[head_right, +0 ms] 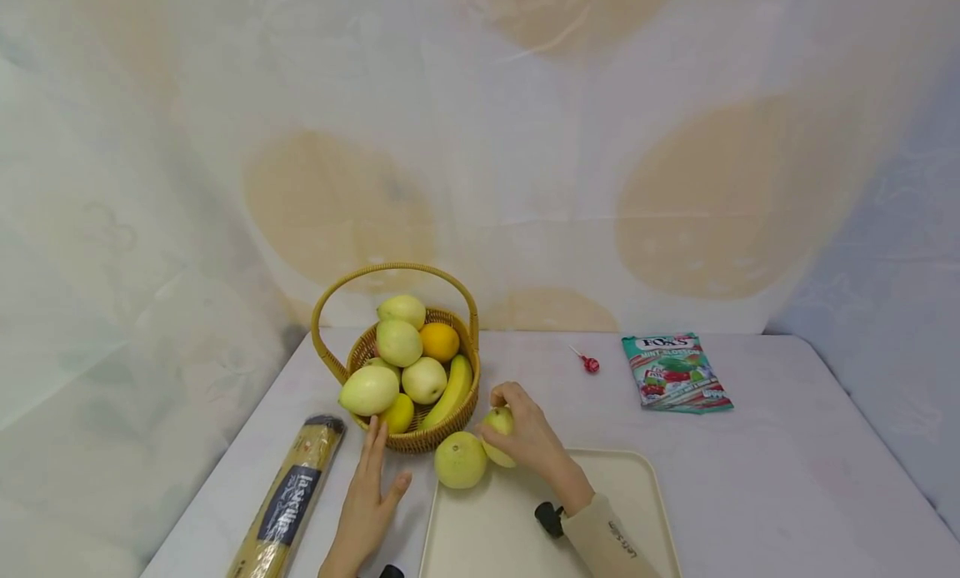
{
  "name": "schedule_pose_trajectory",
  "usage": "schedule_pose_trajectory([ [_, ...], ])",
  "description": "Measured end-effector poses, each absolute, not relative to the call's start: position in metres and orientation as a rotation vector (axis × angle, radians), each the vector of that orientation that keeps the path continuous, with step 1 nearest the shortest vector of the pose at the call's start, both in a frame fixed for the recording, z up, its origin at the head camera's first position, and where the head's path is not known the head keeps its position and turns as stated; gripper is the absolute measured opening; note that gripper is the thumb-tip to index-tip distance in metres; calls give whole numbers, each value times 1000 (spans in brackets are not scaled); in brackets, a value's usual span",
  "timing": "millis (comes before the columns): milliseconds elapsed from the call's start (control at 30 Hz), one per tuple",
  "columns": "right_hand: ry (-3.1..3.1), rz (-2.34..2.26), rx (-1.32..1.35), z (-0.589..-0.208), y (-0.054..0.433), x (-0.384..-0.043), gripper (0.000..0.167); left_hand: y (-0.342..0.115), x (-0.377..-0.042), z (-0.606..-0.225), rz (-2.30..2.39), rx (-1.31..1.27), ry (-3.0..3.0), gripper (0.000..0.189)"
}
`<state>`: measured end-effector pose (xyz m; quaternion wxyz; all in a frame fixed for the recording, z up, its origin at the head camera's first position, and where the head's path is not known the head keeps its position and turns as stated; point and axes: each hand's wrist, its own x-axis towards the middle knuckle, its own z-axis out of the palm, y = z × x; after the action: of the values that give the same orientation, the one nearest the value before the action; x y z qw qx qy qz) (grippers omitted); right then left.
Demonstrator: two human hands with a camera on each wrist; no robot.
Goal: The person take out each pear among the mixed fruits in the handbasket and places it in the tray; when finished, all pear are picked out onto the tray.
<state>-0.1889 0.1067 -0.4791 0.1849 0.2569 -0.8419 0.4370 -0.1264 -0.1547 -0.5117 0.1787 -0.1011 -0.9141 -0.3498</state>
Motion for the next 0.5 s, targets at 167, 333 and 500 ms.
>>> schedule_pose_trajectory([
  [167,-2346,1243,755,-480,107,-189,36,-155,-126,-511,-993,-291,-2581,79],
  [333,-2361,1272,760,-481,108,-189,38,-155,-126,-511,-998,-292,-2581,79],
  [500,-2410,1369,748,-480,108,-188,37,-155,-127,-511,-999,-286,-2587,79],
])
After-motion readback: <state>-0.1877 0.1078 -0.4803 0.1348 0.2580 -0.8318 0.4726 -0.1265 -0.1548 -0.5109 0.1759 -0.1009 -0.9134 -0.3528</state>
